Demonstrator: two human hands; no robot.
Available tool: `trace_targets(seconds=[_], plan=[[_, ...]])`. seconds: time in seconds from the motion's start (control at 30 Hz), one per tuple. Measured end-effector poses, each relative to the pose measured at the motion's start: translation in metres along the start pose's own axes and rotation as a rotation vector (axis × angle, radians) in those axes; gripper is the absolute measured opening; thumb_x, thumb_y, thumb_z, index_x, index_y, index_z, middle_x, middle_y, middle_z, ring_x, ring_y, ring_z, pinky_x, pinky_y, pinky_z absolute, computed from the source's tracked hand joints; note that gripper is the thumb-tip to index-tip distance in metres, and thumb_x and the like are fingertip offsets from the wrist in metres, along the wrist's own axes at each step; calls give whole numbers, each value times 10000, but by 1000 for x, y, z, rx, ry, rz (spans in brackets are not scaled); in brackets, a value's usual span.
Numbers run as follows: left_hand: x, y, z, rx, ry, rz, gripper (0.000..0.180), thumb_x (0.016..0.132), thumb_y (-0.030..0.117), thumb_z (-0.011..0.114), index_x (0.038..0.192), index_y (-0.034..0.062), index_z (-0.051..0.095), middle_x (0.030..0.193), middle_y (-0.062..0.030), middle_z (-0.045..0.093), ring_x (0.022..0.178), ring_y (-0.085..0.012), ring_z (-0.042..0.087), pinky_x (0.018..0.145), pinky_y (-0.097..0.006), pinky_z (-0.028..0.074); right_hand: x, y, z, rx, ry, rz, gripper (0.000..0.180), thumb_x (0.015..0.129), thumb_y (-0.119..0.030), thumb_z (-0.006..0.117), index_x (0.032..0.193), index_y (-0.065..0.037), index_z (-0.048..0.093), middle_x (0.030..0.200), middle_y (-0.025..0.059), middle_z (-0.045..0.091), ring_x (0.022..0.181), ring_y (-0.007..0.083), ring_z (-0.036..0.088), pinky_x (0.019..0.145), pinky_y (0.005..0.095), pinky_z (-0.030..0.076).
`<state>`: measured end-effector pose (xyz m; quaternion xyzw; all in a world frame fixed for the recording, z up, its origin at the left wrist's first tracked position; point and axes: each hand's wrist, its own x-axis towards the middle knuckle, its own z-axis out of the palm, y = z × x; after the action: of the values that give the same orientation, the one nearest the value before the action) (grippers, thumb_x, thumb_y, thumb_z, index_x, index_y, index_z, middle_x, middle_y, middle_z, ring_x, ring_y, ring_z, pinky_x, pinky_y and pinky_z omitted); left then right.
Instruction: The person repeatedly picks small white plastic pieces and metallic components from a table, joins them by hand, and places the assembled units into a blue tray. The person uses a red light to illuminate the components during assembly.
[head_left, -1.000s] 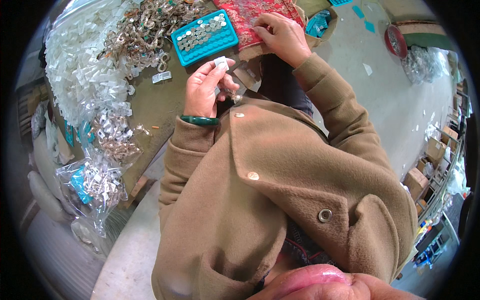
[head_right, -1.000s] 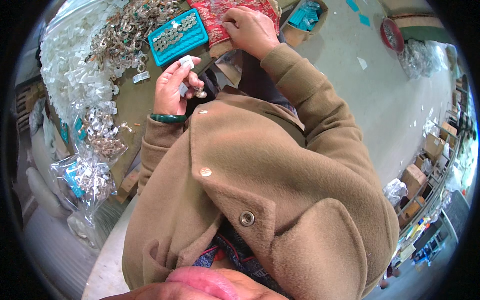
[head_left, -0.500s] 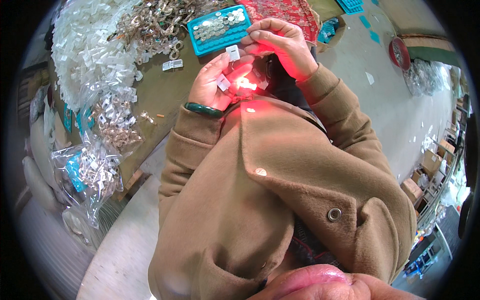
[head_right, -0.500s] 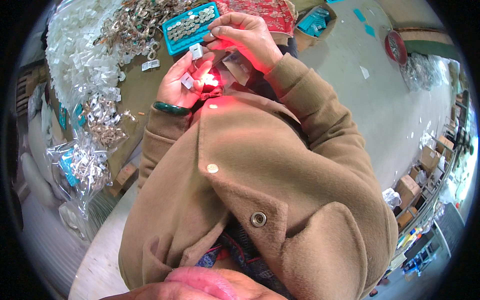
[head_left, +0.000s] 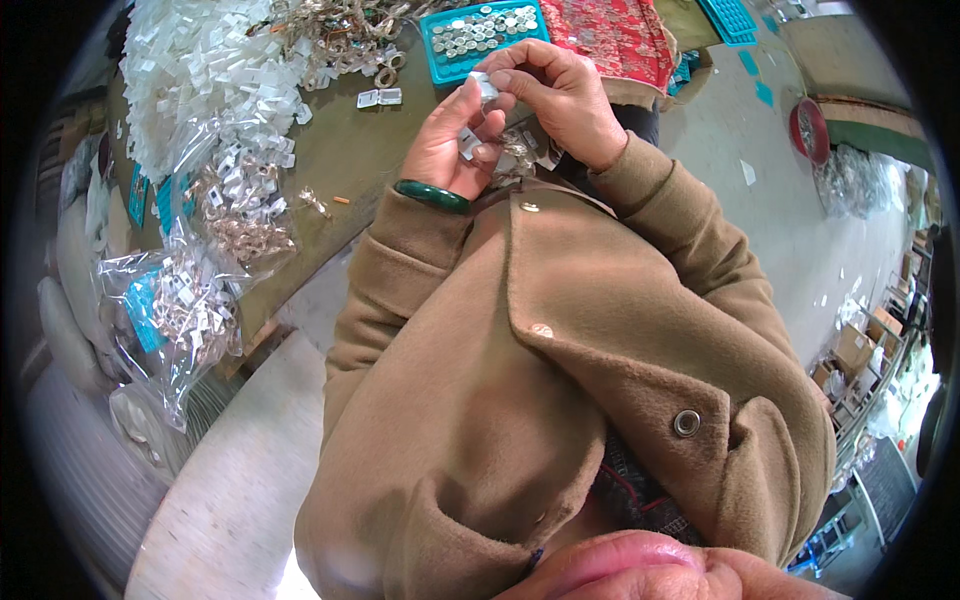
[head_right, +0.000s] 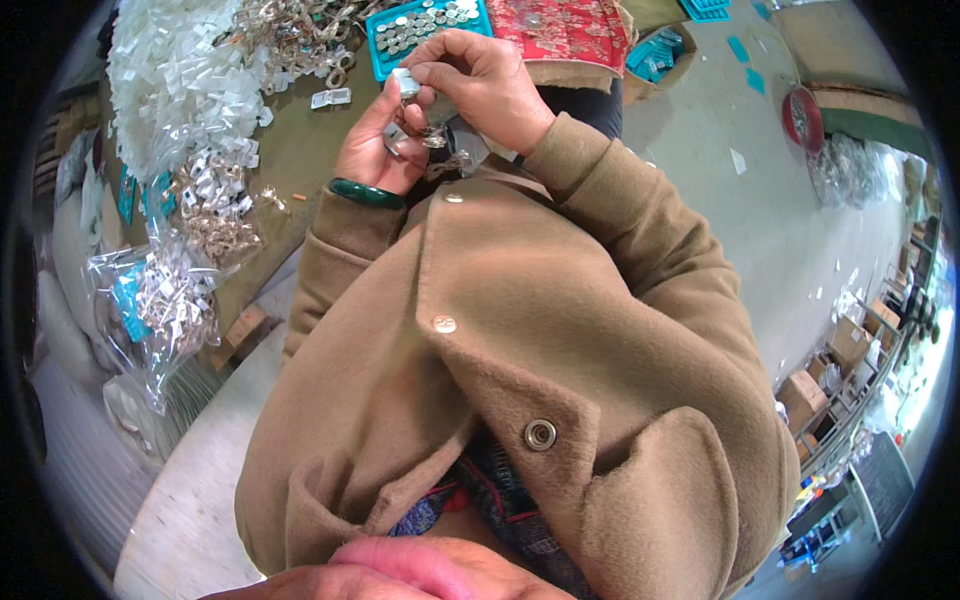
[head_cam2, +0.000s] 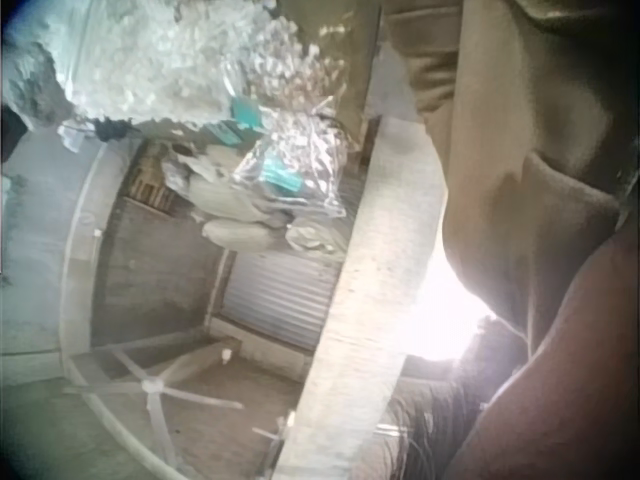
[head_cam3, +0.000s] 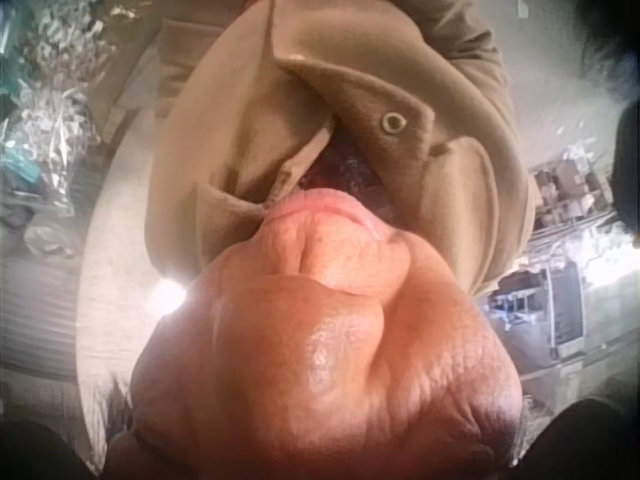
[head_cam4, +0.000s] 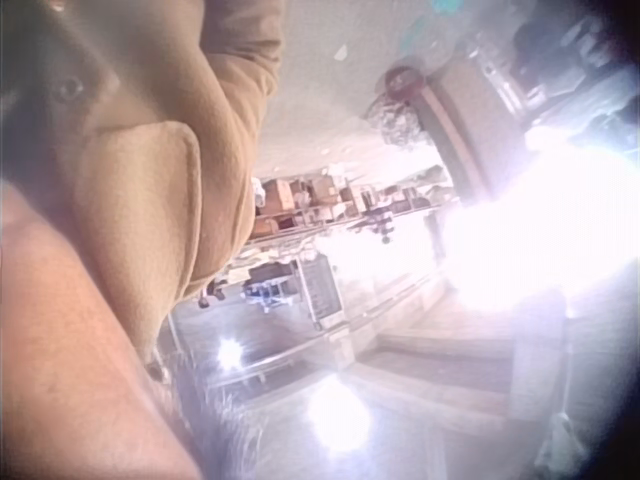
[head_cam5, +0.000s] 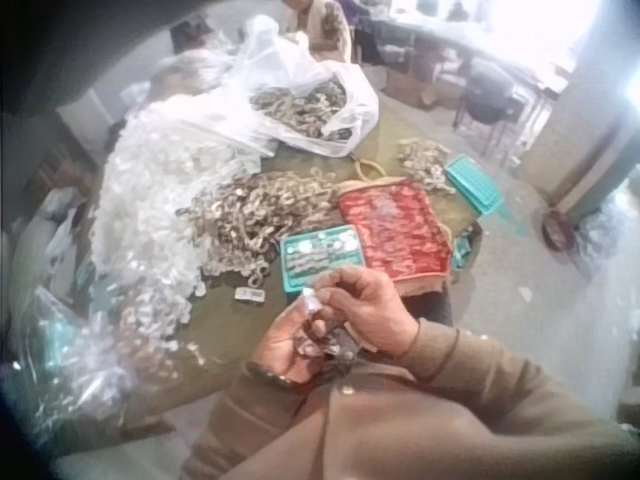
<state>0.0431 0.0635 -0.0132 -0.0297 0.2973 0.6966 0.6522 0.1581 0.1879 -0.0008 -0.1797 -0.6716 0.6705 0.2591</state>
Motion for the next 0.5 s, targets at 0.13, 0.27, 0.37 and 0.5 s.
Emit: trace_targets(seconds=[0.13,0.27,0.37,0.5], plan=[[-1,3,-5,60,26,34,260,954,254,610,1126,63,574,922,-53,688,697,-42,668,407,-136,459,3,0,2,-118,-61,10,125,913,-83,629,988,7,671,845,17,669,773,71,608,711,224,505],[-12,10,-8,35,72,36,241,957,264,603,1082,60,583,878,-32,675,650,-21,638,396,-129,429,10,-4,5,-112,-160,62,139,922,-67,614,1023,17,660,889,25,669,822,80,603,752,231,502],[-19,12,-9,56,140,31,222,950,247,612,1064,57,592,863,-38,672,616,-21,613,396,-121,411,15,-2,11,-93,-205,1,101,924,-39,601,998,17,638,896,14,654,832,69,587,758,224,494],[-26,13,-16,22,178,9,194,949,230,612,1042,61,606,846,-46,671,634,-24,622,395,-120,401,15,3,21,-233,-254,-48,72,909,-9,591,974,4,620,864,11,636,814,61,572,733,227,485]])
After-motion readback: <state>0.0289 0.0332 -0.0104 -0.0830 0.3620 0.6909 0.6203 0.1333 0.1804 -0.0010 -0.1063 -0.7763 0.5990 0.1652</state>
